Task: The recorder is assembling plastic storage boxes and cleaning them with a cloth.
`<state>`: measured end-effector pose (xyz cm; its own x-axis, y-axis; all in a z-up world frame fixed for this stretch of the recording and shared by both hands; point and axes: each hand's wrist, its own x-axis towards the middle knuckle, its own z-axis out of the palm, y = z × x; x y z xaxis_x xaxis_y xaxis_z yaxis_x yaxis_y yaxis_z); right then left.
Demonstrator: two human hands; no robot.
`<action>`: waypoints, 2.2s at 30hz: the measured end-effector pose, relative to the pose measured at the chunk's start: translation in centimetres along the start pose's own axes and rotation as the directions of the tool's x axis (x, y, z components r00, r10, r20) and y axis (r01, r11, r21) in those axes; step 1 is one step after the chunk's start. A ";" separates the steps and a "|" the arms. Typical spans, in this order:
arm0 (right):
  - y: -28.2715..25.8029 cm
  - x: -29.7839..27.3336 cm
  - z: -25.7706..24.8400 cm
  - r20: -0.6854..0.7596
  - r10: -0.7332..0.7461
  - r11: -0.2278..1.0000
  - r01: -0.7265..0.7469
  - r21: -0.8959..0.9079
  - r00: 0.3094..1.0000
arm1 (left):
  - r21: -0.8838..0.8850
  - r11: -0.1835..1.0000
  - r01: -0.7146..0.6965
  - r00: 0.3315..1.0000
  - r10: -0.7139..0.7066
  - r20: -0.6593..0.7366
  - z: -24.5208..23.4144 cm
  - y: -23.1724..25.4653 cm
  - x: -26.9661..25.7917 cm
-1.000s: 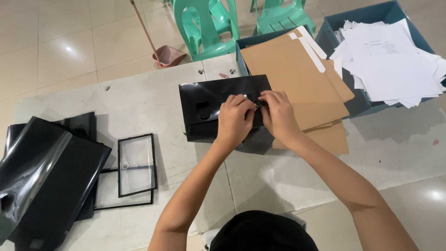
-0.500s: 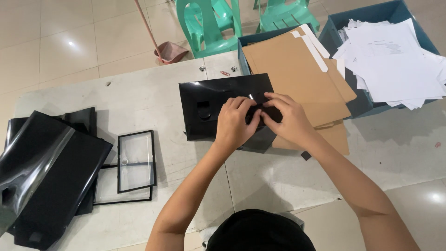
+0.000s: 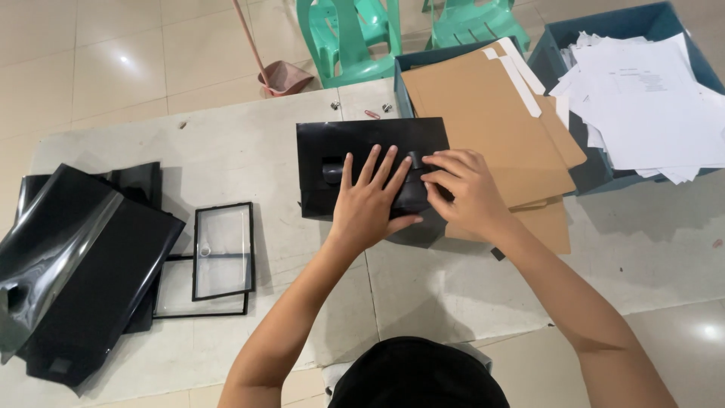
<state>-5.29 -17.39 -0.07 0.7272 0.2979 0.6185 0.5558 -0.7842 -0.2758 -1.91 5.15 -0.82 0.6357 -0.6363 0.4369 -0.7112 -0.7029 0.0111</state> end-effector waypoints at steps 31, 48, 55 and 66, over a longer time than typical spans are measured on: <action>1.4 -1.5 5.5 0.220 0.393 0.599 -0.430 0.675 0.893 | -0.936 0.138 0.323 0.731 -0.665 0.154 -2.4 -11.2 -5.2; 1.5 -2.0 7.1 -0.183 0.638 0.682 -0.439 0.585 0.748 | -0.701 0.496 0.512 0.768 -0.631 0.114 -0.5 -13.4 -6.3; 3.2 -7.5 12.1 -0.025 0.469 0.725 -0.368 0.581 0.883 | -0.947 0.108 0.302 0.658 -0.743 0.125 4.1 -18.3 -7.8; 1.8 -9.9 19.0 0.288 0.629 0.612 -0.689 0.387 0.722 | -0.783 0.592 0.192 0.827 -0.527 -0.196 15.7 -20.6 -18.3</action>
<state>-3.84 -11.44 -20.69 0.9907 -0.1217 0.0605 -0.0045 -0.4747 -0.8801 5.81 26.29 -23.13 0.8416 -0.0940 0.5318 -0.5342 -0.2895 0.7942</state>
